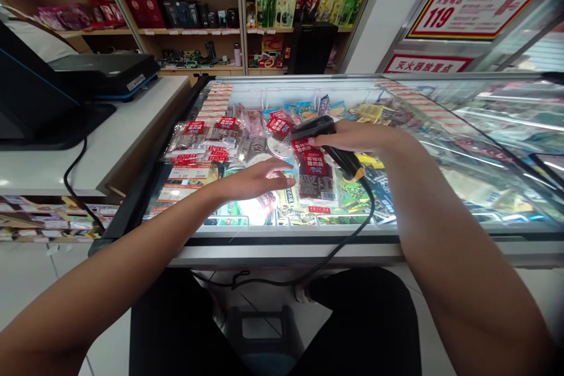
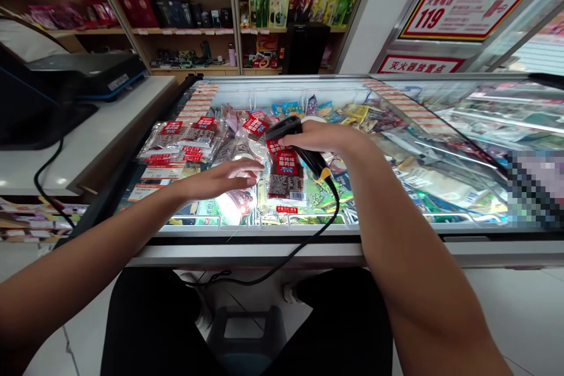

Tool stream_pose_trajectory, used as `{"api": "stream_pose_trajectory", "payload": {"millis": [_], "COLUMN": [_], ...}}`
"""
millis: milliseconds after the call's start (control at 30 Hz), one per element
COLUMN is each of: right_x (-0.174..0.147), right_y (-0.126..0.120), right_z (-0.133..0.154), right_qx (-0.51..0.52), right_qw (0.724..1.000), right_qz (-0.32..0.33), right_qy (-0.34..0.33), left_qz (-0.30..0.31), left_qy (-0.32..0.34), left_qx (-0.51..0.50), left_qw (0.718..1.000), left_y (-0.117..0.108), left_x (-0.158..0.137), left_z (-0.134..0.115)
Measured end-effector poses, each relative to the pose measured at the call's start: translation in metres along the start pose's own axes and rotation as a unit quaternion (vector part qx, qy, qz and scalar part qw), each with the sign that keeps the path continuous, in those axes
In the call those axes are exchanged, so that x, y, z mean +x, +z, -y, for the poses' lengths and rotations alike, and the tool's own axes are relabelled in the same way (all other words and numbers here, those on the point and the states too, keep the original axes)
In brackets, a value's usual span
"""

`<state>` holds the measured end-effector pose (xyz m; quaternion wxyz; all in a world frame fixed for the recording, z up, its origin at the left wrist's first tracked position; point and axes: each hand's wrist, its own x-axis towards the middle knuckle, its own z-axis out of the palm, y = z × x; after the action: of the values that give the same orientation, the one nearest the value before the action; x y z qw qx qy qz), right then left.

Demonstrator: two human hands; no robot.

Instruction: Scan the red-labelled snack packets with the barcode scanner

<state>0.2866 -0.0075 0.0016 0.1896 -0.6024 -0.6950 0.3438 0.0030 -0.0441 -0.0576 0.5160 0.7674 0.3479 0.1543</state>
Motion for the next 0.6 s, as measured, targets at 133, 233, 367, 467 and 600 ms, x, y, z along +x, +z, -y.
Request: {"api": "stream_pose_trajectory", "payload": {"millis": [133,233,367,467,600], "right_x": [0.001,0.000,-0.009,-0.013,-0.010], "right_y": [0.000,-0.001,0.004,0.009,0.015], "right_z": [0.000,0.002,0.013,0.020,0.022], "right_qx": [-0.027,0.002,0.085,0.103,0.120], "right_qw": [1.000,1.000,0.996,0.995,0.991], "right_qz": [-0.014,-0.028,-0.014,-0.003,-0.058], "right_qy": [-0.001,-0.003,-0.005,-0.006,0.008], "left_qz": [0.002,0.021,0.026,0.013,-0.088], "left_qy": [-0.006,-0.015,-0.008,0.020,0.030], "left_qx": [-0.018,-0.074,-0.135,-0.161,-0.185], "left_qw": [1.000,0.997,0.990,0.987,0.978], "left_y": [0.003,0.004,0.008,0.011,0.012], "left_x": [0.000,-0.002,-0.004,-0.002,0.001], "left_z": [0.002,-0.004,-0.016,-0.017,-0.014]}}
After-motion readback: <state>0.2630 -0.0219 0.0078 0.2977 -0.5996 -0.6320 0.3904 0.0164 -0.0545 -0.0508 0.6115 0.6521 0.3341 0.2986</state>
